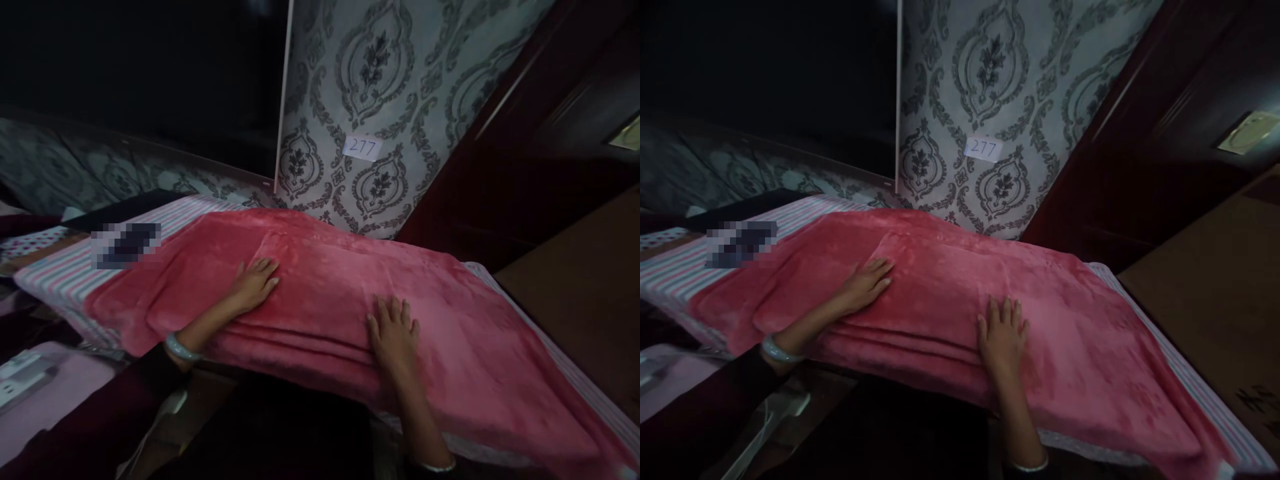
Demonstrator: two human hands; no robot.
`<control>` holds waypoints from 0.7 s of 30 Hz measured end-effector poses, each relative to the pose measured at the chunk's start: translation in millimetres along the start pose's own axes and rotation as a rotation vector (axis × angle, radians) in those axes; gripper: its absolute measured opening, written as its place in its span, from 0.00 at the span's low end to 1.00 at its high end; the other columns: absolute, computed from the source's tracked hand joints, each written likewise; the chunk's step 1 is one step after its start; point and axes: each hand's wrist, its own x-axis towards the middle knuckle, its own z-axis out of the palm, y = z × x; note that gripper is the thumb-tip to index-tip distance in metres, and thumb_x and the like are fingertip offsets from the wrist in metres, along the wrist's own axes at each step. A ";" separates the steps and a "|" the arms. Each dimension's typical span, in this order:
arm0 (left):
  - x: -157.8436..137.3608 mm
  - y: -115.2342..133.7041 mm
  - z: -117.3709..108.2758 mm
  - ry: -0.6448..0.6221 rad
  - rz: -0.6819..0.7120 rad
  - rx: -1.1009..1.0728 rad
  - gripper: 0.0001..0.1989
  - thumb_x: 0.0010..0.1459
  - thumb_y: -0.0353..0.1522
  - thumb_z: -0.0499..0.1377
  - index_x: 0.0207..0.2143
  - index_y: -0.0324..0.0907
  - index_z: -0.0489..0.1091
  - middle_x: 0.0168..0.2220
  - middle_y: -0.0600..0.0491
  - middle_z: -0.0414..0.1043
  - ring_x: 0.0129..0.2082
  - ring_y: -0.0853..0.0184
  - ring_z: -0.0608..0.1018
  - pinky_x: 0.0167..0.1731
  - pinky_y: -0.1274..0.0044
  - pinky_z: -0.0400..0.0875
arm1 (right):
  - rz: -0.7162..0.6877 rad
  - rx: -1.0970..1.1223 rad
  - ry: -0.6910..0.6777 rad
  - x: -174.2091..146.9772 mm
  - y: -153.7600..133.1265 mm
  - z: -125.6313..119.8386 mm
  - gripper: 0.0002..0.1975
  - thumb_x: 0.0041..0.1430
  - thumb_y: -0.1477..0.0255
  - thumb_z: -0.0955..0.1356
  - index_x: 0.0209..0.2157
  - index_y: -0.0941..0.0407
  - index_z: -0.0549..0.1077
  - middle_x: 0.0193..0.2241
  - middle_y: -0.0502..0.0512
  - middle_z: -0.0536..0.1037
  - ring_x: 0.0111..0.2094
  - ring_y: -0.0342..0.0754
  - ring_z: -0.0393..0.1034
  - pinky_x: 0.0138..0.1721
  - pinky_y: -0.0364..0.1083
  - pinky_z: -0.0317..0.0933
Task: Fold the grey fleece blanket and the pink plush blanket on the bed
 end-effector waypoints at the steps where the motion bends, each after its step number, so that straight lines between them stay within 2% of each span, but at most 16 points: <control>1: 0.6 3.9 -3.4 0.006 0.063 -0.027 0.29 0.71 0.43 0.44 0.69 0.45 0.60 0.72 0.44 0.55 0.72 0.55 0.57 0.70 0.52 0.45 | -0.104 0.038 0.041 2.0 -12.3 -4.4 0.27 0.72 0.64 0.58 0.67 0.57 0.65 0.69 0.66 0.60 0.72 0.65 0.46 0.67 0.68 0.47; 3: 5.6 13.1 -6.9 -0.022 0.227 -0.103 0.29 0.72 0.44 0.42 0.70 0.46 0.58 0.72 0.47 0.55 0.72 0.60 0.56 0.71 0.58 0.44 | -0.384 0.151 0.054 5.8 -44.3 -9.7 0.25 0.72 0.66 0.58 0.66 0.53 0.67 0.67 0.62 0.65 0.70 0.59 0.52 0.68 0.63 0.49; 5: 16.5 20.3 -5.2 -0.084 0.365 -0.166 0.30 0.72 0.45 0.41 0.71 0.48 0.55 0.72 0.50 0.54 0.73 0.63 0.54 0.72 0.62 0.44 | -0.649 0.239 -0.016 7.8 -78.6 -8.0 0.24 0.72 0.66 0.59 0.66 0.49 0.67 0.67 0.58 0.66 0.69 0.55 0.55 0.68 0.60 0.50; 7: 32.4 21.2 1.1 -0.128 0.415 -0.166 0.29 0.72 0.46 0.41 0.72 0.50 0.55 0.73 0.51 0.53 0.74 0.62 0.52 0.72 0.61 0.41 | -0.798 0.258 -0.084 7.1 -105.3 0.6 0.24 0.71 0.64 0.62 0.66 0.46 0.66 0.68 0.56 0.64 0.70 0.55 0.53 0.69 0.61 0.49; 10: 60.8 7.8 13.5 -0.125 0.414 -0.076 0.29 0.71 0.45 0.46 0.71 0.51 0.57 0.73 0.49 0.51 0.74 0.58 0.51 0.71 0.54 0.36 | -0.837 0.245 -0.124 2.8 -121.4 17.4 0.27 0.71 0.62 0.63 0.69 0.44 0.61 0.71 0.55 0.59 0.72 0.57 0.49 0.69 0.64 0.45; 13: 90.2 -14.1 21.4 -0.087 0.383 0.006 0.29 0.69 0.46 0.50 0.70 0.53 0.58 0.74 0.49 0.49 0.74 0.55 0.49 0.70 0.52 0.34 | -0.822 0.258 -0.139 -0.8 -118.1 26.7 0.28 0.72 0.61 0.62 0.70 0.43 0.58 0.73 0.53 0.54 0.73 0.57 0.45 0.70 0.64 0.44; 16: 118.1 -34.0 22.7 -0.091 0.290 0.047 0.31 0.68 0.48 0.50 0.70 0.52 0.58 0.73 0.48 0.51 0.74 0.53 0.49 0.70 0.52 0.33 | -0.823 0.268 -0.153 -1.2 -113.7 27.8 0.28 0.72 0.60 0.62 0.70 0.44 0.58 0.73 0.52 0.51 0.73 0.56 0.44 0.70 0.64 0.42; 21: 147.6 -58.7 23.0 -0.136 0.125 -0.024 0.33 0.70 0.49 0.42 0.71 0.45 0.55 0.73 0.46 0.52 0.74 0.56 0.50 0.70 0.57 0.44 | -0.829 0.266 -0.135 0.7 -114.8 27.8 0.28 0.72 0.60 0.61 0.70 0.44 0.57 0.73 0.51 0.51 0.74 0.54 0.42 0.71 0.63 0.41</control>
